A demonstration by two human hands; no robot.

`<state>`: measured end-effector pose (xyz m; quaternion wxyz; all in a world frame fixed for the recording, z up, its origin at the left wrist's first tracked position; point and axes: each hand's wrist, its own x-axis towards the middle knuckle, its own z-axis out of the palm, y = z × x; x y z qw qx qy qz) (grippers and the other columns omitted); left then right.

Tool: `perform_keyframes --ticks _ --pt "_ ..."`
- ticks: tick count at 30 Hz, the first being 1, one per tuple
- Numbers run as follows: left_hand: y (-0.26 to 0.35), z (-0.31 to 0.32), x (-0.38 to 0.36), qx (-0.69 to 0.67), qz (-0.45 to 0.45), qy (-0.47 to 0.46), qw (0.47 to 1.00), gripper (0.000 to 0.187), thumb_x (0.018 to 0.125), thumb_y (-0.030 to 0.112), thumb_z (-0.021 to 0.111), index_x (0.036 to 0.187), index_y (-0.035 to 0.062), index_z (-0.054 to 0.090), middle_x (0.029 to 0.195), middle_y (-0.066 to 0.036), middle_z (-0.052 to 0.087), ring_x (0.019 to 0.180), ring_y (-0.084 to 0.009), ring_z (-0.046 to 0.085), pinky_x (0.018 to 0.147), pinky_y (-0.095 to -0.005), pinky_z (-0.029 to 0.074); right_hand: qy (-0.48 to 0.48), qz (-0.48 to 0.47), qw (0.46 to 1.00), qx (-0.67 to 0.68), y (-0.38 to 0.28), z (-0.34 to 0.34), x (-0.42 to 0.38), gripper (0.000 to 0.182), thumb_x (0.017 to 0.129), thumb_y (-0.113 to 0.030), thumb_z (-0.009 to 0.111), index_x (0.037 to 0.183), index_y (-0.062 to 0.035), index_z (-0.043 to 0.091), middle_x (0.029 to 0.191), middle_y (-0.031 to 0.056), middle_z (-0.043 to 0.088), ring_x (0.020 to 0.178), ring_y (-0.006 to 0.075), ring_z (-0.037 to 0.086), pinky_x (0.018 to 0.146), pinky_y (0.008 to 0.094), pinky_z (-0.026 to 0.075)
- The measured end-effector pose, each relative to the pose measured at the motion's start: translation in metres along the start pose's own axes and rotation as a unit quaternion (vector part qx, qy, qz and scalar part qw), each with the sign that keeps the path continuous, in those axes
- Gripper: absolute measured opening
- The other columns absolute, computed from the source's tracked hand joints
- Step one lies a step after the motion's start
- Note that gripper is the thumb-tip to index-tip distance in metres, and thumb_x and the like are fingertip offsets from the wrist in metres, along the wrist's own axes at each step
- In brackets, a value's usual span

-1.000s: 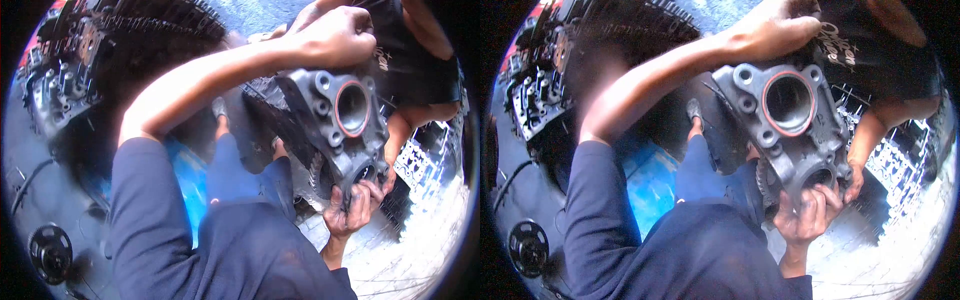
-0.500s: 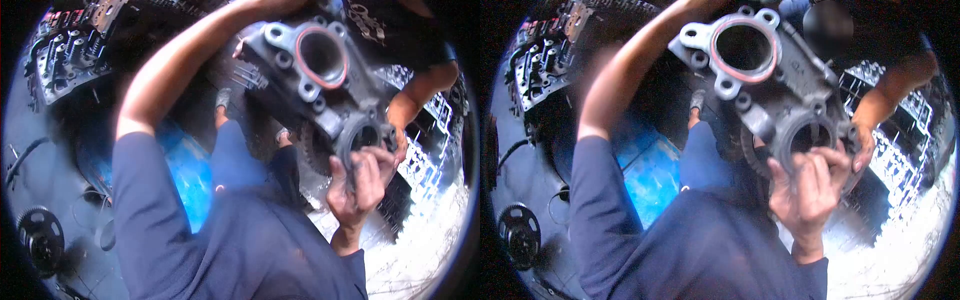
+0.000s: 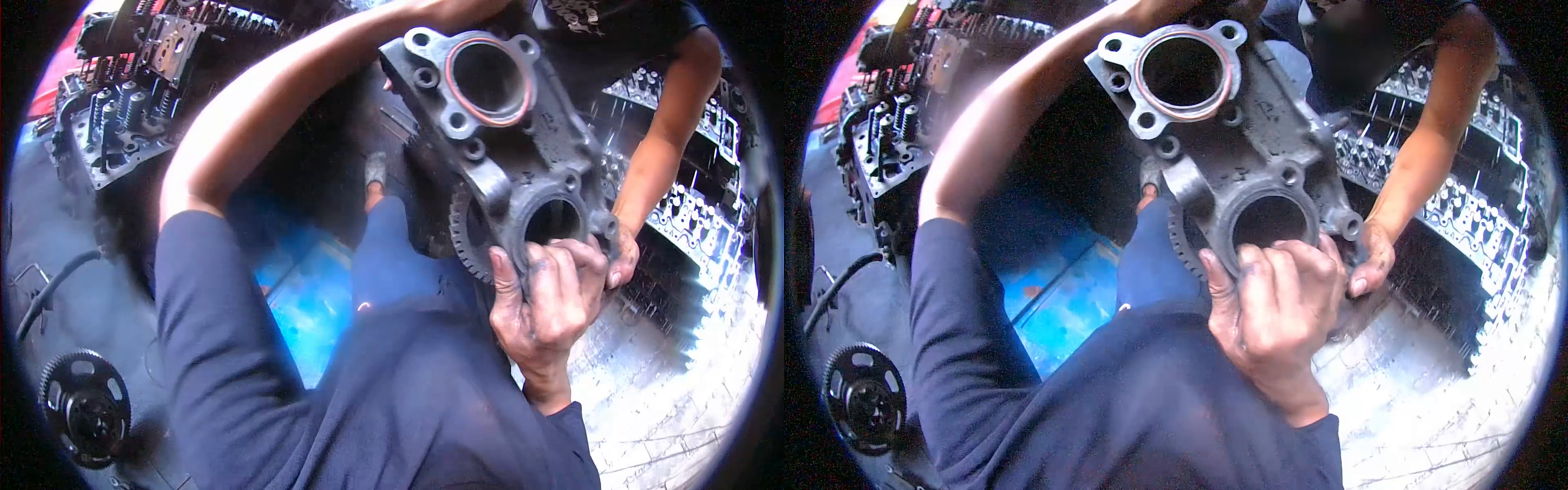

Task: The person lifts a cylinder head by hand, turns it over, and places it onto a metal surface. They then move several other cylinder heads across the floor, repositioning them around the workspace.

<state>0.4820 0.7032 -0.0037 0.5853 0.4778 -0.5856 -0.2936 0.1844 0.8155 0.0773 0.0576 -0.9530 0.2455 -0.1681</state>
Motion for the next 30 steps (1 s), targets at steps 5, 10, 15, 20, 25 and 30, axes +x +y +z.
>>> perform_keyframes --ticks 5,10,15,20,25,30 --pt "-0.01 0.009 0.015 0.034 0.001 0.007 0.999 0.019 0.085 0.011 0.052 0.103 0.0069 0.056 0.088 -0.002 0.054 0.079 -0.0107 0.052 0.069 -0.025 0.045 0.003 -0.003 1.0 -0.008 0.014 0.001 0.008 0.025 0.08 -0.025 0.073 0.077 -0.0037 0.061 0.068 0.0064 0.052 0.077 0.0246 0.055 0.085 0.0434 0.045" --pt "-0.007 0.003 -0.001 0.076 0.01 0.014 0.997 0.019 0.085 0.011 0.052 0.103 0.0067 0.057 0.088 -0.002 0.055 0.079 -0.0109 0.053 0.07 -0.0251 0.045 0.019 0.018 1.0 -0.012 0.038 0.0 0.017 0.025 0.08 -0.024 0.073 0.076 -0.002 0.06 0.072 0.0086 0.055 0.081 0.0276 0.054 0.076 0.0397 0.045" --pt "-0.009 0.0 -0.01 0.087 0.013 0.023 0.996 0.019 0.085 0.011 0.052 0.103 0.0065 0.057 0.088 -0.003 0.055 0.079 -0.0112 0.053 0.07 -0.0253 0.045 0.042 0.042 0.998 -0.008 0.053 0.003 0.048 0.023 0.078 -0.018 0.074 0.076 0.0007 0.061 0.074 0.0097 0.057 0.081 0.0274 0.054 0.071 0.0376 0.044" --pt "-0.007 -0.003 -0.02 0.08 0.002 0.055 0.995 0.02 0.085 0.012 0.052 0.103 0.0063 0.057 0.088 -0.003 0.056 0.079 -0.0115 0.053 0.07 -0.0255 0.045 0.04 0.04 0.998 -0.008 0.067 0.001 0.048 0.021 0.081 -0.015 0.074 0.083 0.0038 0.065 0.075 0.0135 0.062 0.078 0.0279 0.057 0.075 0.0364 0.041" --pt "0.011 0.004 -0.045 0.086 -0.014 0.103 0.991 0.02 0.085 0.012 0.052 0.103 0.0061 0.057 0.088 -0.003 0.056 0.079 -0.0118 0.054 0.07 -0.0257 0.046 0.056 0.022 0.998 -0.009 0.081 -0.006 0.034 0.022 0.079 -0.017 0.075 0.079 0.0032 0.066 0.073 0.0113 0.063 0.079 0.0279 0.056 0.075 0.0377 0.04" --pt "0.035 0.013 -0.098 0.125 -0.016 0.164 0.978 0.02 0.085 0.012 0.052 0.104 0.0059 0.057 0.088 -0.003 0.056 0.079 -0.0121 0.054 0.071 -0.0258 0.046 0.052 0.011 0.998 -0.043 0.093 -0.011 0.036 0.024 0.081 -0.017 0.074 0.084 0.0058 0.066 0.082 0.0172 0.064 0.076 0.0272 0.059 0.072 0.0371 0.045"
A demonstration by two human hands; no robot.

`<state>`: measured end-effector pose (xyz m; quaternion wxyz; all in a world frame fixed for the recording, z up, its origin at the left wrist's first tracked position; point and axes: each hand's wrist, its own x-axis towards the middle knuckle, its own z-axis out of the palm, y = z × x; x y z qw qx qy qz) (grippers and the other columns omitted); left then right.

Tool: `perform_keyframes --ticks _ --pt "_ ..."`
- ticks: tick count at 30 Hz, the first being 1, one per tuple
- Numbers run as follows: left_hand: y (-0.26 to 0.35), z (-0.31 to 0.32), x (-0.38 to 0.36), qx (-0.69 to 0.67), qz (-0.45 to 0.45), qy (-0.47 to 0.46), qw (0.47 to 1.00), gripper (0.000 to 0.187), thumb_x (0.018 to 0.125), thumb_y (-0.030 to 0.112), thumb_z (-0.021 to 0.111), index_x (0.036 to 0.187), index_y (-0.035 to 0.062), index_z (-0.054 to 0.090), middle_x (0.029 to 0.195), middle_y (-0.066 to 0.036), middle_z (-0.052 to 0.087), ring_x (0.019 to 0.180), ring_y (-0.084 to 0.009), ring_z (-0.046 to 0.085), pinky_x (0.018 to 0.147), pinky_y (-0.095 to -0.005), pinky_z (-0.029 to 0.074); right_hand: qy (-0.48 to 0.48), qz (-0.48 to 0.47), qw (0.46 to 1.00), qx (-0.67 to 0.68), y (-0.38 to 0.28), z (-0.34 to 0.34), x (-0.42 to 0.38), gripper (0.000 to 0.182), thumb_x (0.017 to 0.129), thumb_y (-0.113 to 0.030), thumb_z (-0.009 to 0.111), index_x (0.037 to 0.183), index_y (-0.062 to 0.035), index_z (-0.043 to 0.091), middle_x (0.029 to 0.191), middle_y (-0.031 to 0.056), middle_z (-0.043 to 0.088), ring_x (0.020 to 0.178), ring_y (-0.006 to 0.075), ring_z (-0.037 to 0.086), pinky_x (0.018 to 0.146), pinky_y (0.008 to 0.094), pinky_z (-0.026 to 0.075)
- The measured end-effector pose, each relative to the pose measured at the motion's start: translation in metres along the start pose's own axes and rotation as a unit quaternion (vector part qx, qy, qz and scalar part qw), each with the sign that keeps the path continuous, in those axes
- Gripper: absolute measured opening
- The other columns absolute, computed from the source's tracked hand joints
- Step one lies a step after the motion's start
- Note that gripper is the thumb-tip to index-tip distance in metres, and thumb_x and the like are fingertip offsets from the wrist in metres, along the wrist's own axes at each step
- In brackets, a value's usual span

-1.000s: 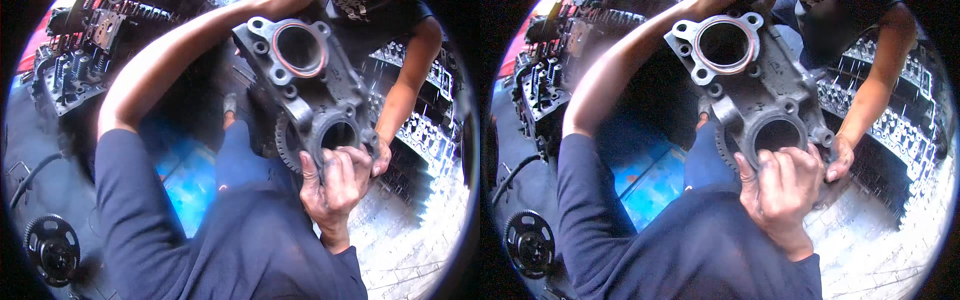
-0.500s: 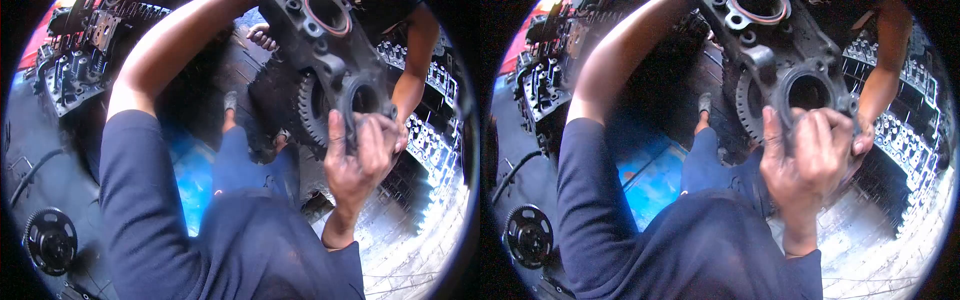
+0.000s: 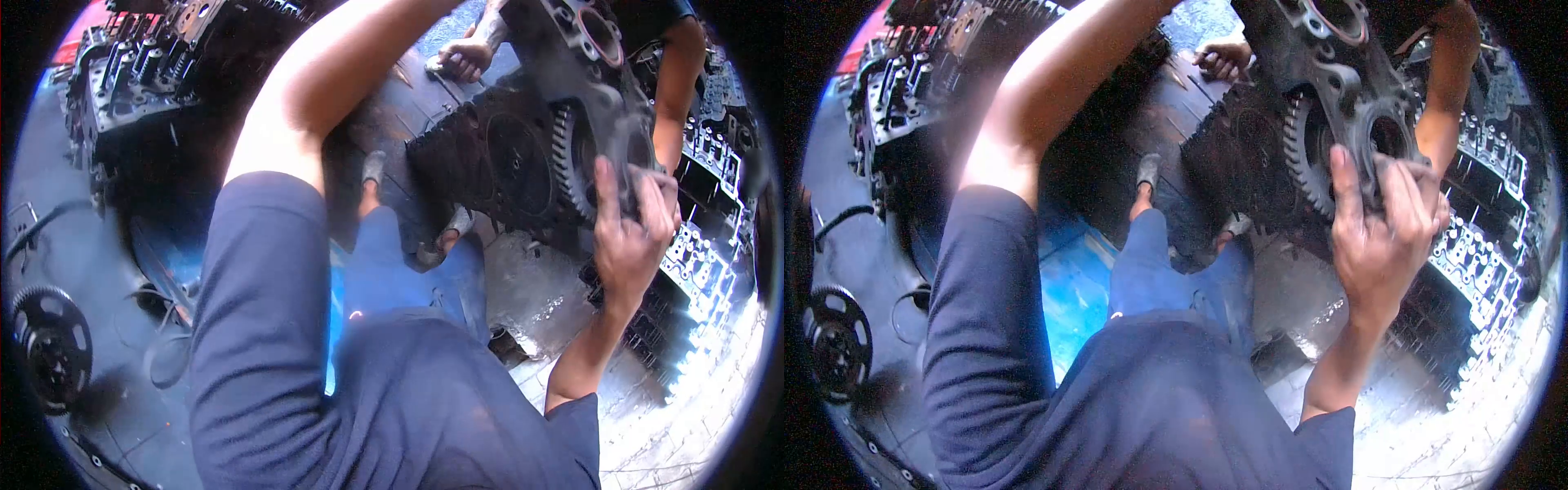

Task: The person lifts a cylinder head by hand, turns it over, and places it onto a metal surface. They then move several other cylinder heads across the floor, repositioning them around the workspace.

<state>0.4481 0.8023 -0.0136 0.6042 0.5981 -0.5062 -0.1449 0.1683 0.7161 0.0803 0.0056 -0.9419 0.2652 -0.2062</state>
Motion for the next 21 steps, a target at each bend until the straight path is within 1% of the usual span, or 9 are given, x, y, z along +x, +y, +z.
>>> perform_keyframes --ticks 4,5,6,11,14,15,16,19,21 --pt "0.013 -0.008 -0.047 0.051 0.003 0.053 0.997 0.02 0.085 0.012 0.052 0.104 0.0058 0.057 0.088 -0.004 0.057 0.079 -0.0124 0.054 0.071 -0.026 0.046 -0.008 0.066 0.997 -0.023 0.023 0.005 0.003 0.038 0.084 -0.032 0.072 0.097 0.0033 0.069 0.094 0.0191 0.067 0.086 0.0289 0.066 0.076 0.0378 0.05" --pt "0.013 -0.01 -0.058 0.061 0.0 0.063 0.996 0.02 0.085 0.012 0.052 0.104 0.0057 0.057 0.088 -0.004 0.057 0.079 -0.0124 0.054 0.071 -0.026 0.046 -0.036 0.124 0.991 -0.036 0.022 0.005 0.005 0.05 0.083 -0.045 0.069 0.105 0.0003 0.069 0.099 0.0196 0.067 0.091 0.0299 0.067 0.079 0.038 0.051" --pt "0.015 -0.012 -0.067 0.07 -0.003 0.071 0.995 0.02 0.085 0.012 0.052 0.104 0.0057 0.057 0.088 -0.004 0.057 0.079 -0.0125 0.055 0.071 -0.0261 0.046 -0.048 0.12 0.99 -0.053 0.025 0.004 0.005 0.053 0.082 -0.05 0.067 0.106 -0.0018 0.069 0.1 0.0201 0.067 0.091 0.03 0.067 0.079 0.038 0.051" --pt "0.007 -0.026 -0.098 0.096 -0.001 0.093 0.991 0.02 0.085 0.012 0.052 0.104 0.0055 0.058 0.088 -0.004 0.057 0.079 -0.0128 0.055 0.071 -0.0262 0.046 0.024 0.097 0.994 -0.033 0.03 0.013 -0.006 0.051 0.082 -0.046 0.07 0.104 -0.0012 0.07 0.096 0.0185 0.066 0.086 0.027 0.067 0.077 0.0356 0.05" --pt "-0.003 -0.032 -0.102 0.097 0.006 0.09 0.991 0.021 0.085 0.012 0.052 0.104 0.0054 0.058 0.088 -0.004 0.057 0.079 -0.0129 0.055 0.071 -0.0263 0.046 0.075 0.085 0.993 -0.039 0.019 0.015 -0.012 0.039 0.078 -0.039 0.075 0.088 -0.0018 0.071 0.083 0.0132 0.067 0.074 0.0262 0.065 0.076 0.0354 0.047" --pt "-0.007 -0.034 -0.103 0.094 0.005 0.088 0.992 0.021 0.085 0.012 0.052 0.104 0.0054 0.058 0.088 -0.004 0.057 0.079 -0.013 0.055 0.071 -0.0264 0.046 0.062 0.064 0.995 -0.05 0.011 0.012 -0.011 0.036 0.075 -0.033 0.078 0.084 0.0004 0.07 0.083 0.0143 0.067 0.072 0.0268 0.065 0.075 0.0345 0.047" --pt "-0.011 -0.037 -0.104 0.091 0.004 0.089 0.992 0.021 0.085 0.012 0.052 0.104 0.0053 0.058 0.088 -0.004 0.058 0.079 -0.0131 0.055 0.071 -0.0264 0.046 0.072 0.067 0.995 -0.01 0.004 0.013 -0.012 0.034 0.075 -0.029 0.079 0.083 0.0017 0.069 0.08 0.0144 0.066 0.067 0.0271 0.064 0.07 0.0342 0.047" --pt "-0.018 -0.04 -0.104 0.084 0.008 0.085 0.993 0.021 0.086 0.012 0.052 0.104 0.0052 0.058 0.088 -0.004 0.058 0.079 -0.0132 0.056 0.071 -0.0265 0.046 0.087 -0.006 0.996 -0.01 -0.008 0.018 -0.012 0.028 0.076 -0.024 0.078 0.082 0.0014 0.069 0.075 0.0139 0.065 0.062 0.0248 0.063 0.062 0.0329 0.046" --pt "-0.019 -0.04 -0.103 0.079 0.014 0.082 0.993 0.021 0.086 0.012 0.052 0.104 0.0051 0.058 0.088 -0.004 0.058 0.079 -0.0134 0.056 0.072 -0.0266 0.047 0.036 0.034 0.999 -0.019 -0.018 0.021 -0.009 0.035 0.082 -0.028 0.074 0.095 0.0033 0.068 0.087 0.0139 0.064 0.072 0.0226 0.063 0.065 0.0327 0.049"
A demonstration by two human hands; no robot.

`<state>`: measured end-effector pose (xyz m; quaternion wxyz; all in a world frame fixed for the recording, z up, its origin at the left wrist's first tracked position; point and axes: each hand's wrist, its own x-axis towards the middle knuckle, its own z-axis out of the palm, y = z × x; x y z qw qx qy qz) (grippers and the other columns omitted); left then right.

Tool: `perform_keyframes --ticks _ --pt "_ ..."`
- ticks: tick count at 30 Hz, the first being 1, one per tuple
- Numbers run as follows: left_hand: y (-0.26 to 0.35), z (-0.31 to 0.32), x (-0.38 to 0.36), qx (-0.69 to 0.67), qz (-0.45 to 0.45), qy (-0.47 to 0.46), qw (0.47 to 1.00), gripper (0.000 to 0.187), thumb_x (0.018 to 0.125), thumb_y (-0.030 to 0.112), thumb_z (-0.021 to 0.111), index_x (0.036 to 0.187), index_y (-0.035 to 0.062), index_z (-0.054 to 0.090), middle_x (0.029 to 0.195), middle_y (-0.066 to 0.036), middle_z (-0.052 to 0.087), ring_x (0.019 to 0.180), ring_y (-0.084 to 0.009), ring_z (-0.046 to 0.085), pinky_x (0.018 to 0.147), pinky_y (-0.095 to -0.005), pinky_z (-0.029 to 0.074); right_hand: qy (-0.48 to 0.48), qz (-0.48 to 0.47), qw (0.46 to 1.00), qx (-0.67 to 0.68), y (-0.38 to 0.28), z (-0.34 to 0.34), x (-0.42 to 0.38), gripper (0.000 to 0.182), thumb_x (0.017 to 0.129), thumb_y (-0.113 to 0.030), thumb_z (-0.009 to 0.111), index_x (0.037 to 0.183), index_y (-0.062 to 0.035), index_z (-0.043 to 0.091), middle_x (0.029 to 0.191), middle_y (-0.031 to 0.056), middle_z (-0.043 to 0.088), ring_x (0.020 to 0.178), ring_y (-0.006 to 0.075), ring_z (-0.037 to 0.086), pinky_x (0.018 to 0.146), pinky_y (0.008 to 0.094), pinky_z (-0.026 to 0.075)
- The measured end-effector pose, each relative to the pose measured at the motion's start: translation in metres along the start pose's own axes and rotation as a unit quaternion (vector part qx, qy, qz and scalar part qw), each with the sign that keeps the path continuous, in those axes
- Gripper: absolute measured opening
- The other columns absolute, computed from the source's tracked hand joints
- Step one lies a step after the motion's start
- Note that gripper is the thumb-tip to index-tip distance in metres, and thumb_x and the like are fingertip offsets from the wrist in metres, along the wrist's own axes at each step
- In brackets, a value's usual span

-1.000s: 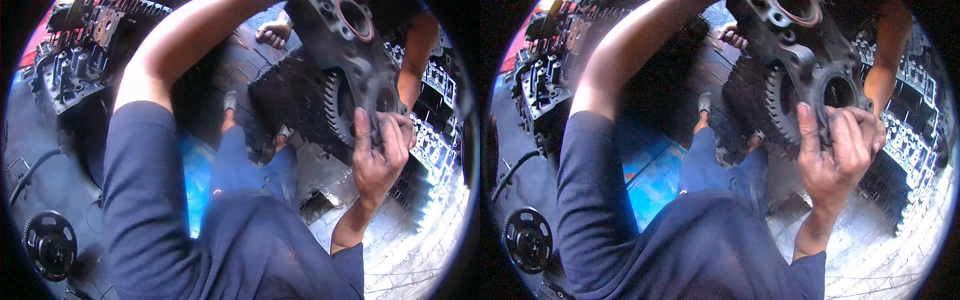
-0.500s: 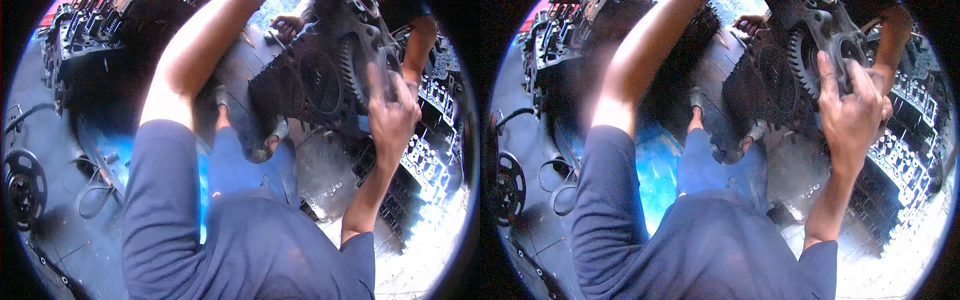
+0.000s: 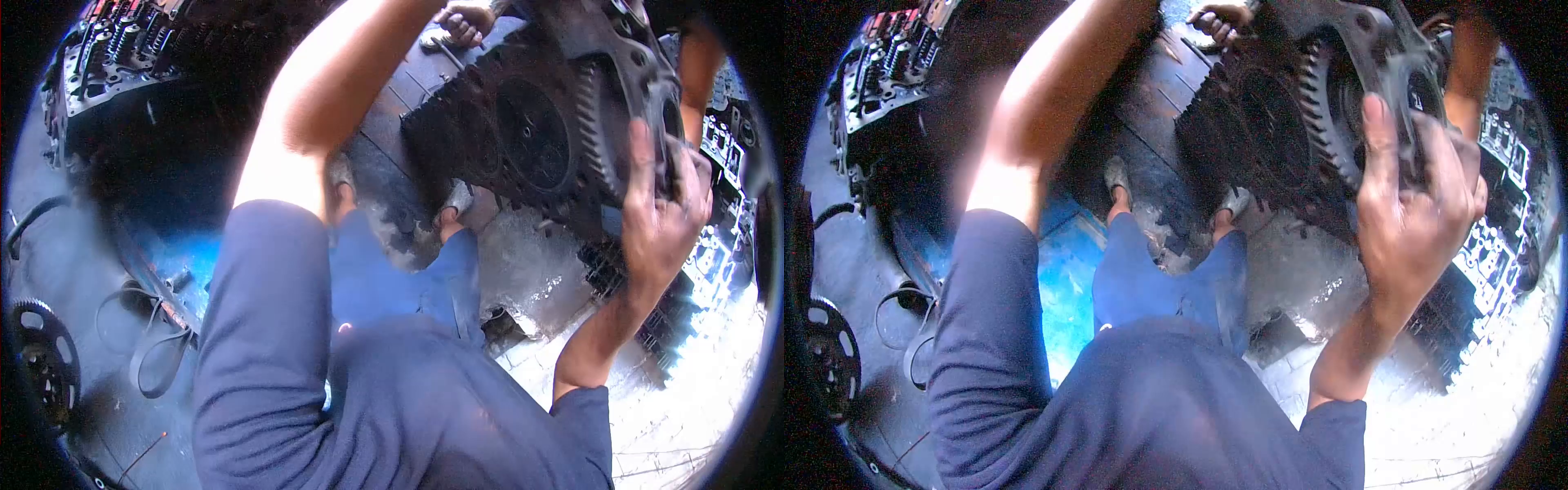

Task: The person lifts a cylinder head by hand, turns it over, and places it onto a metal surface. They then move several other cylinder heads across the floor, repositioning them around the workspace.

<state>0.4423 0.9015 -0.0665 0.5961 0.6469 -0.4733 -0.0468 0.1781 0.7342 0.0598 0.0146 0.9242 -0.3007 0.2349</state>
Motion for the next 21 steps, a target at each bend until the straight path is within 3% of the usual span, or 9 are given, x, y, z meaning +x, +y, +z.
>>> perform_keyframes --ticks 1,2,5,6,10,13,14,18,21 --pt "-0.001 0.001 0.0 -0.002 0.003 -0.003 1.0 0.021 0.086 0.012 0.052 0.104 0.0051 0.058 0.088 -0.005 0.058 0.079 -0.0134 0.056 0.072 -0.0266 0.047 -0.026 0.021 0.999 -0.007 -0.005 0.0 0.0 0.038 0.084 -0.03 0.072 0.101 0.0043 0.068 0.093 0.0139 0.063 0.077 0.0215 0.063 0.066 0.0326 0.05" --pt "-0.002 0.001 0.003 -0.004 0.006 -0.004 1.0 0.021 0.086 0.012 0.052 0.104 0.005 0.058 0.088 -0.005 0.058 0.08 -0.0135 0.056 0.072 -0.0267 0.047 -0.022 0.031 0.999 -0.008 -0.015 0.001 0.006 0.045 0.084 -0.036 0.072 0.104 0.0043 0.067 0.099 0.0181 0.063 0.082 0.0266 0.065 0.068 0.0336 0.052" --pt "-0.005 0.0 0.008 -0.005 0.015 -0.009 1.0 0.021 0.086 0.012 0.052 0.104 0.0049 0.058 0.088 -0.005 0.058 0.08 -0.0136 0.056 0.072 -0.0268 0.047 0.008 0.018 0.997 -0.075 -0.026 0.009 0.018 0.054 0.082 -0.045 0.071 0.106 0.0039 0.067 0.104 0.0191 0.063 0.084 0.029 0.066 0.073 0.0354 0.052" --pt "-0.005 0.001 0.01 -0.005 0.018 -0.01 1.0 0.021 0.086 0.012 0.052 0.104 0.0049 0.058 0.088 -0.005 0.058 0.08 -0.0137 0.056 0.072 -0.0268 0.047 -0.021 0.045 0.995 -0.087 -0.032 0.008 0.023 0.063 0.081 -0.054 0.066 0.11 0.0016 0.066 0.106 0.0193 0.064 0.09 0.0312 0.066 0.081 0.0402 0.051" --pt "-0.007 0.003 0.015 -0.004 0.03 -0.017 0.999 0.021 0.086 0.012 0.052 0.105 0.0047 0.058 0.088 -0.005 0.059 0.08 -0.0139 0.056 0.072 -0.027 0.047 -0.087 0.101 0.978 -0.163 -0.051 0.007 0.03 0.065 0.084 -0.06 0.057 0.117 -0.0047 0.064 0.11 0.0205 0.062 0.102 0.0339 0.062 0.091 0.0467 0.045" --pt "-0.008 0.003 0.017 -0.003 0.032 -0.02 0.999 0.021 0.086 0.012 0.052 0.105 0.0046 0.058 0.088 -0.005 0.059 0.08 -0.0141 0.057 0.072 -0.0271 0.047 -0.008 0.108 0.972 -0.207 -0.056 0.017 0.01 0.048 0.089 -0.047 0.056 0.114 -0.007 0.064 0.101 0.0195 0.064 0.097 0.0346 0.062 0.087 0.0479 0.045" --pt "-0.007 0.002 0.018 -0.003 0.033 -0.022 0.999 0.021 0.086 0.012 0.052 0.105 0.0046 0.058 0.088 -0.005 0.059 0.08 -0.0142 0.057 0.072 -0.0271 0.047 -0.044 0.086 0.982 -0.165 -0.059 0.011 0.007 0.043 0.09 -0.043 0.055 0.11 -0.0064 0.065 0.098 0.0192 0.064 0.095 0.0343 0.061 0.085 0.0483 0.045" --pt "-0.005 -0.002 0.021 0.0 0.034 -0.032 0.999 0.022 0.086 0.013 0.052 0.105 0.0044 0.058 0.088 -0.005 0.059 0.08 -0.0144 0.057 0.072 -0.0272 0.047 0.029 0.013 0.984 -0.174 -0.075 0.015 -0.03 0.026 0.087 -0.026 0.059 0.095 -0.0014 0.061 0.089 0.0163 0.061 0.093 0.0346 0.054 0.081 0.0452 0.042" --pt "0.001 -0.009 0.02 -0.003 0.031 -0.044 0.999 0.022 0.086 0.013 0.052 0.105 0.0043 0.058 0.088 -0.006 0.059 0.08 -0.0146 0.057 0.073 -0.0273 0.047 -0.008 0.075 0.994 -0.081 -0.1 -0.006 -0.052 0.023 0.082 -0.02 0.061 0.095 -0.0015 0.057 0.089 0.0131 0.057 0.093 0.0338 0.05 0.082 0.0436 0.039"
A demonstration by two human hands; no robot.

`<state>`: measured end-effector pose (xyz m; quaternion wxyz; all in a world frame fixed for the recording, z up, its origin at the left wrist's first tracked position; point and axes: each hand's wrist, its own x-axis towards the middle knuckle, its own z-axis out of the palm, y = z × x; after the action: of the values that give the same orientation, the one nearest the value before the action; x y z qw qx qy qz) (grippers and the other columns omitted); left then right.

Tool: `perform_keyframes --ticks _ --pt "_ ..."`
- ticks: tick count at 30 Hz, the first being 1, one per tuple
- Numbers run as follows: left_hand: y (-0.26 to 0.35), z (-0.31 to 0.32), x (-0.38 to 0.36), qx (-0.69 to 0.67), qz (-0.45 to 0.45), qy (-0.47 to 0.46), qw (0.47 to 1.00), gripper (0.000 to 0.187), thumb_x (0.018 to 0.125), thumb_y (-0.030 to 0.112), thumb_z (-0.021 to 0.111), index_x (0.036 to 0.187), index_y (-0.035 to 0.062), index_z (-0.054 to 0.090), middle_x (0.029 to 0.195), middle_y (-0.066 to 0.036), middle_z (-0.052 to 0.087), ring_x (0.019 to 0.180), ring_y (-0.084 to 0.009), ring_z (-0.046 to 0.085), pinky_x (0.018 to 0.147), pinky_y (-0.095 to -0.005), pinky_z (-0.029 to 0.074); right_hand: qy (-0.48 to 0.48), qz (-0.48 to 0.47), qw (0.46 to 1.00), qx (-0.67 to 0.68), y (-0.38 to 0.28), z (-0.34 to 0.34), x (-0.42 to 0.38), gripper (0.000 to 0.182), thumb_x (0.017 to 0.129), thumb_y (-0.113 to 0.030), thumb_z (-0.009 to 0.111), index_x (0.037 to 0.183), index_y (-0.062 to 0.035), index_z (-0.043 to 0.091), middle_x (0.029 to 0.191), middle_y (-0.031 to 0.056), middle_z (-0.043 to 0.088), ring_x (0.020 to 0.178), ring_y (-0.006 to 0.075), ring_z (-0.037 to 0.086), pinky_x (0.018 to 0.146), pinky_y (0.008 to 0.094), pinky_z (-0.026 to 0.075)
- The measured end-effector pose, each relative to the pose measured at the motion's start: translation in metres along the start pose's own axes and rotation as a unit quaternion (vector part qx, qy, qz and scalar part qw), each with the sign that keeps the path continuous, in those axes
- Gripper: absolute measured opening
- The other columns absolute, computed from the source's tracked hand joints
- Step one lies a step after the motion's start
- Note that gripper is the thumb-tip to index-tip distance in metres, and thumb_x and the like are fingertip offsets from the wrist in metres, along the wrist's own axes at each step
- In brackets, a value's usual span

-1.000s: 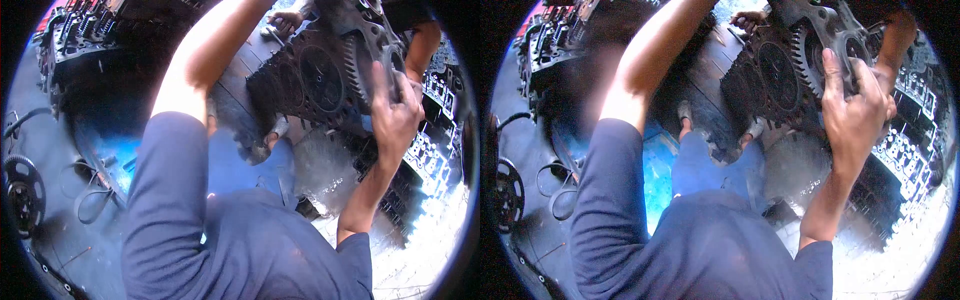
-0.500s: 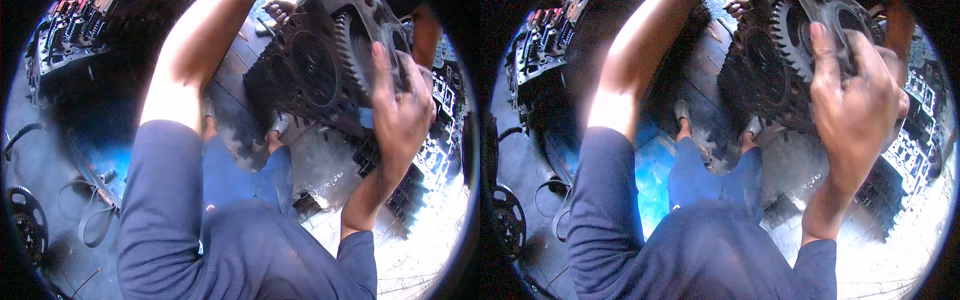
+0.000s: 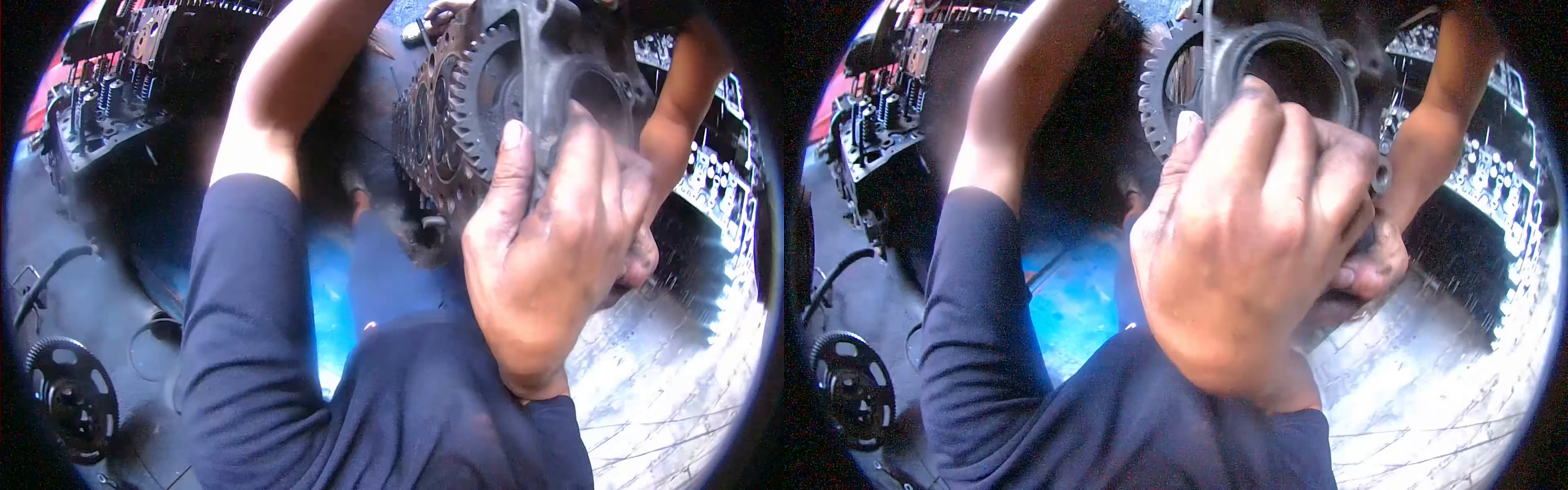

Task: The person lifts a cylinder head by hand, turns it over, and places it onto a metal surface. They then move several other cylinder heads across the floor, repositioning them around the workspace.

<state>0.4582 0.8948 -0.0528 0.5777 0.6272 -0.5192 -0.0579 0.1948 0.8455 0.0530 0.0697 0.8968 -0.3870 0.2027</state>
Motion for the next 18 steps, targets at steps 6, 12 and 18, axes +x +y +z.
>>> perform_keyframes --ticks 6,12,18 --pt "0.02 -0.02 -0.007 0.012 -0.007 0.0 1.0 0.022 0.086 0.013 0.052 0.105 0.0041 0.059 0.088 -0.006 0.06 0.08 -0.0149 0.058 0.073 -0.0276 0.048 -0.082 0.003 0.992 0.091 -0.019 -0.033 -0.005 0.027 0.089 -0.016 0.057 0.104 0.0062 0.058 0.093 0.0187 0.06 0.095 0.0352 0.052 0.083 0.0445 0.041" --pt "0.021 -0.034 -0.019 0.02 -0.014 0.02 1.0 0.022 0.086 0.013 0.052 0.105 0.0039 0.059 0.088 -0.006 0.06 0.08 -0.0153 0.058 0.073 -0.0278 0.048 -0.084 -0.075 0.987 0.118 -0.021 -0.025 0.008 0.028 0.086 -0.016 0.06 0.102 0.0066 0.058 0.095 0.0163 0.06 0.095 0.0335 0.052 0.083 0.0429 0.041" --pt "0.019 -0.044 -0.03 0.034 -0.024 0.039 0.998 0.023 0.086 0.013 0.052 0.105 0.0036 0.059 0.089 -0.006 0.061 0.08 -0.0156 0.059 0.073 -0.028 0.048 -0.08 -0.176 0.967 0.164 -0.01 -0.011 0.033 0.024 0.083 -0.013 0.064 0.098 0.0053 0.06 0.088 0.0172 0.062 0.09 0.034 0.054 0.08 0.0412 0.042"
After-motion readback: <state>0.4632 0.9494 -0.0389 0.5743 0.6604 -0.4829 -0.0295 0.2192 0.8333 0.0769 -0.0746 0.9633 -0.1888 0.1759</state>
